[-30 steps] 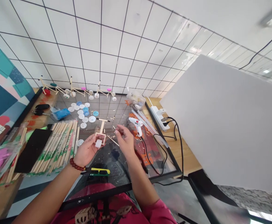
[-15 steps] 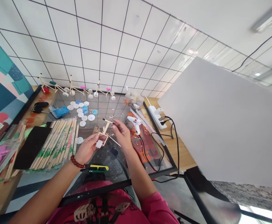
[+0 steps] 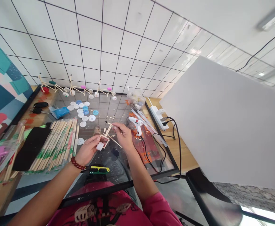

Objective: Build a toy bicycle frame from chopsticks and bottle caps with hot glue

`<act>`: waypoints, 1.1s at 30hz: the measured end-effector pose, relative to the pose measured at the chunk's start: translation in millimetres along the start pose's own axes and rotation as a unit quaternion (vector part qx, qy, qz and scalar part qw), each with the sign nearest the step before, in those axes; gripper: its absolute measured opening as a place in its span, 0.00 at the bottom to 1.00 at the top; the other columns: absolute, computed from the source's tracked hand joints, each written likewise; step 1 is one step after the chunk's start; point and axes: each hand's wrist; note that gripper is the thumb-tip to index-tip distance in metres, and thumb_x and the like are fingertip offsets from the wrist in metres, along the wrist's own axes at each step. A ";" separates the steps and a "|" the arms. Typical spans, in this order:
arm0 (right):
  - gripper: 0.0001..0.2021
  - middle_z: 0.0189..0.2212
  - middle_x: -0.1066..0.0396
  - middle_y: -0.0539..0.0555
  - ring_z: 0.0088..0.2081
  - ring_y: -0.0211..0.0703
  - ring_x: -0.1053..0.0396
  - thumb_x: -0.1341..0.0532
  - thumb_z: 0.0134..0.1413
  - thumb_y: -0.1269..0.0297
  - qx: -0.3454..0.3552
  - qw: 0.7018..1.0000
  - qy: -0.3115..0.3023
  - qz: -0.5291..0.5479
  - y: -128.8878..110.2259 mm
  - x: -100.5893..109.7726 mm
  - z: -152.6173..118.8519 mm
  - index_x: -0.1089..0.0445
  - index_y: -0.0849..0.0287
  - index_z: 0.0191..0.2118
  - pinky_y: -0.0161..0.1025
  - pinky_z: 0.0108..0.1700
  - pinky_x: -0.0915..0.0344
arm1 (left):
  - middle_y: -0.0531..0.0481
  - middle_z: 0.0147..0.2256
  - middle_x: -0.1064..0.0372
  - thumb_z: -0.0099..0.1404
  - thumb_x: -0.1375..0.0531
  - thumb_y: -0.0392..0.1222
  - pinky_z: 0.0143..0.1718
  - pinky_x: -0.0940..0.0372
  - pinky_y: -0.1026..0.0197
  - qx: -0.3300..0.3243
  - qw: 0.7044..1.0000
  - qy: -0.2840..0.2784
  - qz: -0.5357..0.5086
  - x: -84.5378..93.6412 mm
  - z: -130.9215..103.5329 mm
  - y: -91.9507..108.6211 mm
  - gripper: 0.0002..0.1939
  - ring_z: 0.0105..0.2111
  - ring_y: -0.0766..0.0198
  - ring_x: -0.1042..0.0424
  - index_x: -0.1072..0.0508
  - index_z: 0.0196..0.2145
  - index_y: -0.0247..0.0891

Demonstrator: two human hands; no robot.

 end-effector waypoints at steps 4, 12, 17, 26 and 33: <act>0.20 0.42 0.24 0.55 0.40 0.43 0.25 0.40 0.61 0.61 -0.029 0.999 0.028 0.033 2.3 -1.3 -5.6 0.32 0.54 0.58 0.40 0.45 0.29 | 0.43 0.39 0.19 0.54 0.28 0.50 0.43 0.30 0.61 -0.015 0.999 0.015 -0.045 -0.2 1.8 0.3 0.18 0.39 0.59 0.24 0.18 0.39 0.36; 0.14 0.37 0.23 0.54 0.36 0.42 0.26 0.40 0.60 0.61 -0.042 0.999 -0.027 -0.002 1.6 -15.3 -22.1 0.26 0.56 0.49 0.38 0.42 0.29 | 0.42 0.42 0.20 0.55 0.28 0.45 0.42 0.30 0.62 -0.021 0.995 0.025 -0.094 0.2 2.7 7.4 0.19 0.42 0.59 0.24 0.19 0.43 0.34; 0.12 0.38 0.22 0.53 0.36 0.41 0.26 0.40 0.59 0.61 -0.061 0.995 -0.079 0.000 -0.1 -28.7 -27.1 0.24 0.55 0.46 0.37 0.41 0.29 | 0.43 0.41 0.20 0.54 0.27 0.45 0.44 0.31 0.62 -0.040 0.993 0.052 -0.099 3.0 5.5 6.0 0.18 0.43 0.60 0.24 0.19 0.41 0.35; 0.11 0.27 0.24 0.50 0.25 0.38 0.30 0.40 0.55 0.57 -0.169 0.982 -0.072 0.040 23.5 -39.4 -27.6 0.25 0.58 0.38 0.34 0.30 0.32 | 0.43 0.44 0.21 0.51 0.27 0.47 0.53 0.34 0.53 -0.059 0.992 0.114 -0.008 3.7 3.3 11.3 0.22 0.47 0.54 0.25 0.19 0.43 0.37; 0.12 0.33 0.21 0.52 0.29 0.40 0.26 0.40 0.54 0.61 -0.129 0.988 -0.085 -0.014 18.7 -37.6 -28.4 0.24 0.56 0.42 0.36 0.35 0.29 | 0.43 0.49 0.24 0.50 0.28 0.44 0.58 0.38 0.49 -0.111 0.980 0.158 0.035 6.0 1.1 17.8 0.23 0.54 0.51 0.29 0.21 0.45 0.39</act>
Point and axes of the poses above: each hand's wrist, its own z-axis towards the middle knuckle, its own x-axis out of the back of the hand, y = z × x
